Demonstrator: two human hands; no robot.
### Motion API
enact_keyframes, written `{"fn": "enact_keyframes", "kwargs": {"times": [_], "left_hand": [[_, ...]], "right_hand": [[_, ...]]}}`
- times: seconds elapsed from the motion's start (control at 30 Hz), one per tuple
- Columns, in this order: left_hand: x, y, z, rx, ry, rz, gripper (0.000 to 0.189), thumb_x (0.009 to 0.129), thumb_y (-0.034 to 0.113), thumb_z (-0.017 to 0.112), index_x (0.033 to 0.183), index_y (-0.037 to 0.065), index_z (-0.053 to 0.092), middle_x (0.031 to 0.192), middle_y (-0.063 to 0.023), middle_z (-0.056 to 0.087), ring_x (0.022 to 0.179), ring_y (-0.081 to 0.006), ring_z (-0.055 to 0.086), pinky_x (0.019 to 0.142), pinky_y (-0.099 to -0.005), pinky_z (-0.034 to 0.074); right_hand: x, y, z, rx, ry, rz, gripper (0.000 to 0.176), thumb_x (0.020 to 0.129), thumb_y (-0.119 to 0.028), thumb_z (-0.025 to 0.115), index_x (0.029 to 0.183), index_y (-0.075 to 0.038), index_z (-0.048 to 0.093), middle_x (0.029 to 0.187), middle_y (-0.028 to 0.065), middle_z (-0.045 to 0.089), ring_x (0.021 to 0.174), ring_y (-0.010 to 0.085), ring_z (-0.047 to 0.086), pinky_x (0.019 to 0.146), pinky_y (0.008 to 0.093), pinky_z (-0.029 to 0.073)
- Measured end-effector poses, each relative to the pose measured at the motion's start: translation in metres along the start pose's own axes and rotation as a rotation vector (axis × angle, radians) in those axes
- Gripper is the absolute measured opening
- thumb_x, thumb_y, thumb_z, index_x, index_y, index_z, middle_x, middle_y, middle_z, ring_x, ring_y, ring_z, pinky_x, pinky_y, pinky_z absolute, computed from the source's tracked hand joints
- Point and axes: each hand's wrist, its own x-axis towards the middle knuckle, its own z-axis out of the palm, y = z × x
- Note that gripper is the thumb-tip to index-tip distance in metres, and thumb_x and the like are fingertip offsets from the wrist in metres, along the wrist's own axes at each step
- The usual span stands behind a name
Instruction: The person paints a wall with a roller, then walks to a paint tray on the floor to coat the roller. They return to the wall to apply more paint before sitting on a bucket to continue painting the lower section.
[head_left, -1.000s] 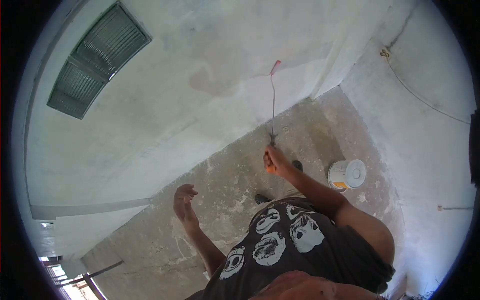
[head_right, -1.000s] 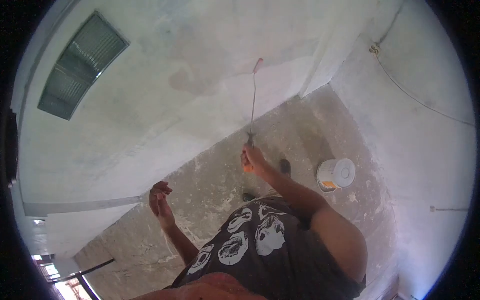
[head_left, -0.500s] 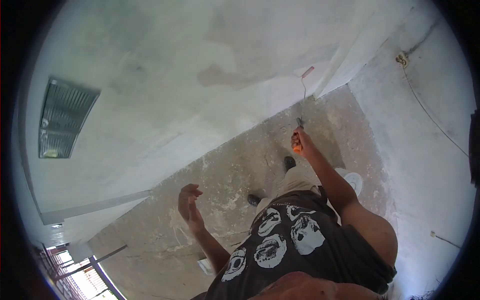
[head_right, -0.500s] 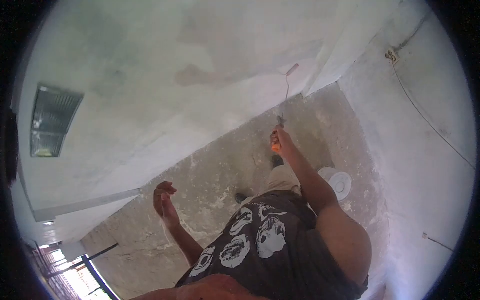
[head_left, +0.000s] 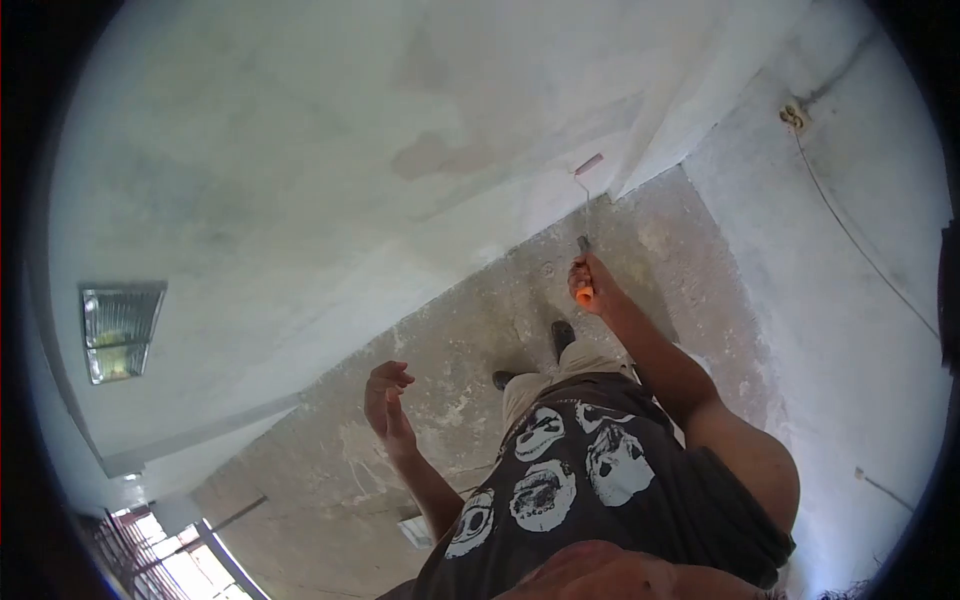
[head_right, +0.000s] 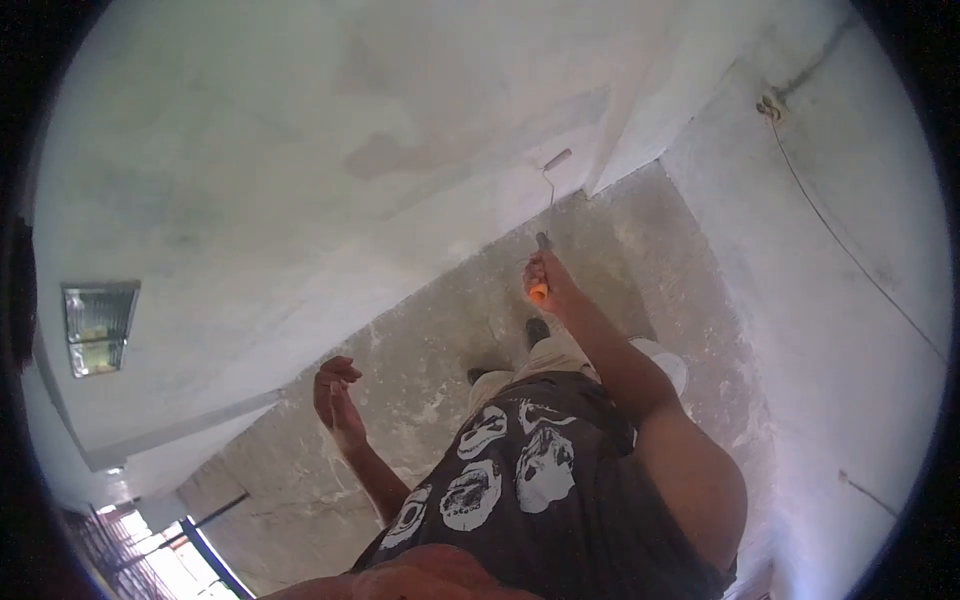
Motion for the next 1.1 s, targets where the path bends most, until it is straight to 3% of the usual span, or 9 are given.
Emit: {"fn": "enact_keyframes", "kwargs": {"times": [0.07, 0.17, 0.23, 0.33, 0.53, 0.63, 0.77, 0.83, 1.1], "left_hand": [[0.008, -0.006, 0.007, -0.004, -0.036, 0.002, 0.031, 0.093, 0.033, 0.055, 0.081, 0.005, 0.054, 0.101, -0.0163, 0.062, 0.084, -0.0211, 0.057, 0.078, -0.0348, 0.045], [0.021, -0.011, 0.023, -0.007, -0.066, 0.003, 0.032, 0.093, 0.034, 0.055, 0.080, 0.005, 0.054, 0.101, -0.0161, 0.062, 0.084, -0.0209, 0.057, 0.077, -0.0346, 0.044], [0.028, -0.011, 0.031, 0.000, -0.089, 0.002, 0.032, 0.093, 0.034, 0.055, 0.080, 0.005, 0.054, 0.101, -0.0160, 0.062, 0.084, -0.0208, 0.057, 0.077, -0.0345, 0.044], [0.037, -0.007, 0.043, -0.029, -0.137, 0.020, 0.032, 0.094, 0.035, 0.055, 0.080, 0.005, 0.054, 0.101, -0.0161, 0.062, 0.084, -0.0208, 0.057, 0.077, -0.0342, 0.044], [0.040, -0.007, 0.041, 0.031, -0.186, 0.062, 0.036, 0.094, 0.037, 0.054, 0.079, 0.004, 0.053, 0.100, -0.0167, 0.062, 0.081, -0.0213, 0.057, 0.076, -0.0337, 0.044], [0.035, -0.004, 0.035, 0.047, -0.166, 0.083, 0.037, 0.094, 0.037, 0.053, 0.080, 0.003, 0.052, 0.100, -0.0167, 0.062, 0.081, -0.0216, 0.057, 0.075, -0.0343, 0.044], [0.025, -0.004, 0.023, 0.063, -0.109, 0.020, 0.035, 0.093, 0.036, 0.053, 0.080, 0.004, 0.051, 0.100, -0.0158, 0.061, 0.083, -0.0205, 0.056, 0.076, -0.0347, 0.045], [0.018, -0.005, 0.019, 0.089, -0.075, 0.024, 0.039, 0.094, 0.037, 0.053, 0.079, 0.002, 0.052, 0.099, -0.0162, 0.062, 0.081, -0.0212, 0.057, 0.074, -0.0346, 0.046], [0.010, -0.015, 0.013, 0.015, -0.069, -0.003, 0.037, 0.093, 0.038, 0.054, 0.080, 0.003, 0.053, 0.101, -0.0152, 0.062, 0.082, -0.0202, 0.057, 0.076, -0.0343, 0.046]], "right_hand": [[-0.011, -0.011, -0.007, -0.033, -0.010, -0.069, 0.019, 0.084, -0.020, 0.057, 0.069, -0.014, 0.047, 0.053, -0.0056, 0.041, 0.040, 0.0066, 0.036, 0.037, 0.0235, 0.035], [-0.029, 0.002, -0.035, -0.112, -0.017, -0.003, 0.020, 0.084, -0.022, 0.057, 0.069, -0.016, 0.046, 0.054, -0.0054, 0.042, 0.041, 0.0067, 0.037, 0.037, 0.0229, 0.033], [-0.037, 0.016, -0.047, -0.126, 0.020, 0.031, 0.018, 0.084, -0.027, 0.058, 0.075, -0.016, 0.047, 0.055, -0.0025, 0.043, 0.045, 0.0120, 0.043, 0.045, 0.0290, 0.038], [-0.044, 0.029, -0.045, -0.161, 0.126, 0.001, 0.018, 0.084, -0.025, 0.056, 0.073, -0.016, 0.045, 0.058, -0.0046, 0.041, 0.044, 0.0080, 0.038, 0.043, 0.0267, 0.036], [-0.027, 0.011, -0.030, -0.258, 0.129, -0.143, 0.018, 0.084, -0.025, 0.056, 0.074, -0.016, 0.044, 0.059, -0.0034, 0.041, 0.047, 0.0093, 0.039, 0.045, 0.0280, 0.036], [-0.006, 0.007, -0.027, -0.177, 0.050, -0.117, 0.020, 0.085, -0.024, 0.055, 0.071, -0.015, 0.044, 0.059, -0.0027, 0.043, 0.046, 0.0098, 0.040, 0.045, 0.0283, 0.037], [0.017, -0.017, -0.019, -0.163, 0.094, -0.083, 0.022, 0.085, -0.022, 0.055, 0.068, -0.015, 0.042, 0.058, -0.0021, 0.043, 0.045, 0.0101, 0.040, 0.045, 0.0284, 0.038], [0.043, -0.038, -0.036, -0.226, -0.024, -0.207, 0.023, 0.084, -0.020, 0.054, 0.066, -0.015, 0.042, 0.056, -0.0019, 0.043, 0.044, 0.0102, 0.040, 0.044, 0.0283, 0.037], [-0.014, 0.003, -0.014, -0.195, 0.070, 0.001, 0.023, 0.084, -0.020, 0.054, 0.067, -0.014, 0.041, 0.055, -0.0024, 0.038, 0.043, 0.0105, 0.038, 0.043, 0.0292, 0.037]]}}
